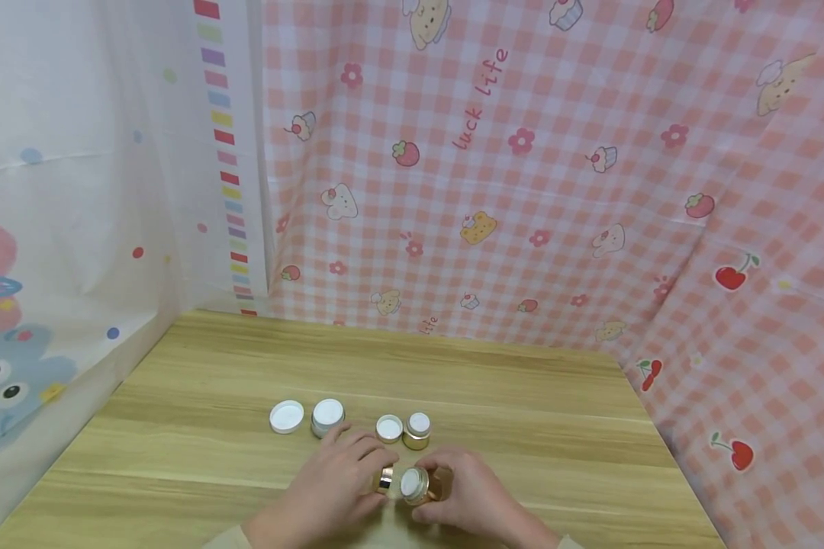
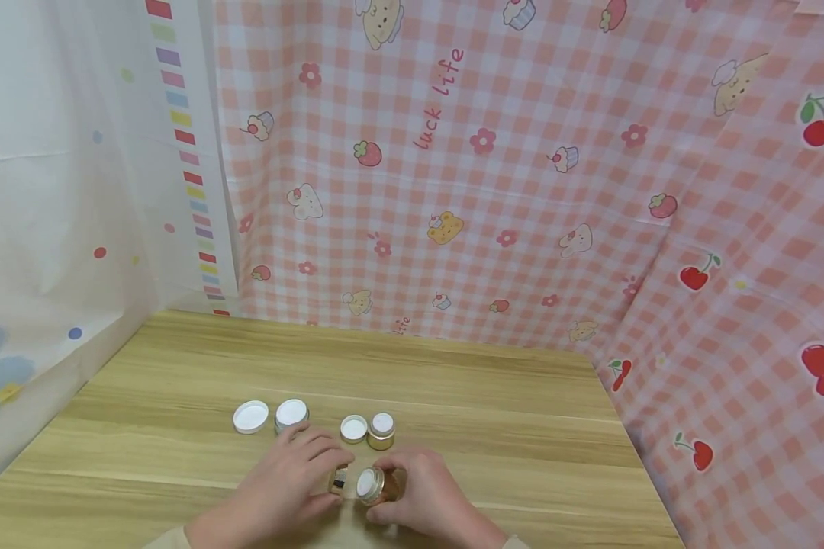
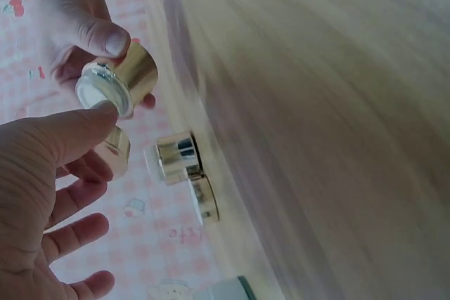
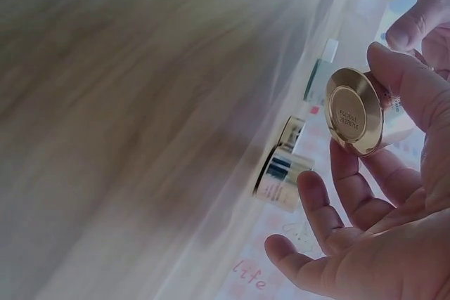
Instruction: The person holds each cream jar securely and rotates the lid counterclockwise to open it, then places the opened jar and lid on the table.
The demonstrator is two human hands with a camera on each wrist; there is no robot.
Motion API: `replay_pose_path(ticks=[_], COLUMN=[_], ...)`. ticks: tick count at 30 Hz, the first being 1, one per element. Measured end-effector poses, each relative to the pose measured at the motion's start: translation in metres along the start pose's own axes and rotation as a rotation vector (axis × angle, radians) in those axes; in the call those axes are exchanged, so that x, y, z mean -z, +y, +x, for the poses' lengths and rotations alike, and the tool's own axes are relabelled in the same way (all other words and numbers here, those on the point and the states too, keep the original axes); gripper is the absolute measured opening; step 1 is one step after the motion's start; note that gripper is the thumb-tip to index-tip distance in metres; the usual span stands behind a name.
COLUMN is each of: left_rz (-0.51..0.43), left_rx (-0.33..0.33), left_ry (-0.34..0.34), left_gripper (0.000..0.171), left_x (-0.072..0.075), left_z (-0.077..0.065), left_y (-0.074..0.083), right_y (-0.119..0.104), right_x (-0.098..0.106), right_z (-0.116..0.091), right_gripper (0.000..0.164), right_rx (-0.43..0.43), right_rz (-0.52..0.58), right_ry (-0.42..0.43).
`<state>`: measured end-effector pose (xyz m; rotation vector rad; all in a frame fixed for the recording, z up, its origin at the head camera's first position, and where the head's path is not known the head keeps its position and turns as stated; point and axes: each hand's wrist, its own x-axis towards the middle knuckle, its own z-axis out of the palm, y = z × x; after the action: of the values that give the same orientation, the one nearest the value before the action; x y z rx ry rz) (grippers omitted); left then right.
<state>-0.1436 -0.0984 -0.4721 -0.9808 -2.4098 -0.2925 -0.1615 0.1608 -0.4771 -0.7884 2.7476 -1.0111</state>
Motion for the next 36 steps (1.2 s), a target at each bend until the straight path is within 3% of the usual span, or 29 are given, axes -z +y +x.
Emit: replay_pose_path(ticks=[5, 8, 13, 21, 28, 36], left_rz=[-0.040, -0.054, -0.083, -0.150, -0.183, -0.216], left_rx=[0.085, 0.118, 0.143, 0.167, 0.147, 0.179], left_ry=[-0.066, -0.068, -0.052, -0.119, -0.161, -0.161], left_gripper=[0.052, 0.052, 0.051, 0.044, 0.046, 0.042], left_x=[0.001, 0.000, -0.002, -0.012, -0.025, -0.049], left_z=[-0.002, -0.003, -0.003, 0.010, 0.035, 0.076], left_y=[-0.002, -0.003, -0.002, 0.006, 0.022, 0.051], right_y=[0.005, 0.008, 0.015, 0.028, 0.046, 0.073], right_x=[0.005, 0.006, 0.009, 0.015, 0.026, 0.049], right_z=[-0.005, -0.007, -0.011, -0.016, -0.021, -0.027], right_gripper=[0.044, 0.046, 0.045, 0.044, 0.045, 0.055], right_rx=[-0.012, -0.001, 0.000, -0.053, -0.112, -0.282], right_rz=[-0.011, -0.029, -0.061, -0.103, -0.076, -0.036], right_ry=[0.006, 0.033, 0.082, 0.130, 0.120, 0.132])
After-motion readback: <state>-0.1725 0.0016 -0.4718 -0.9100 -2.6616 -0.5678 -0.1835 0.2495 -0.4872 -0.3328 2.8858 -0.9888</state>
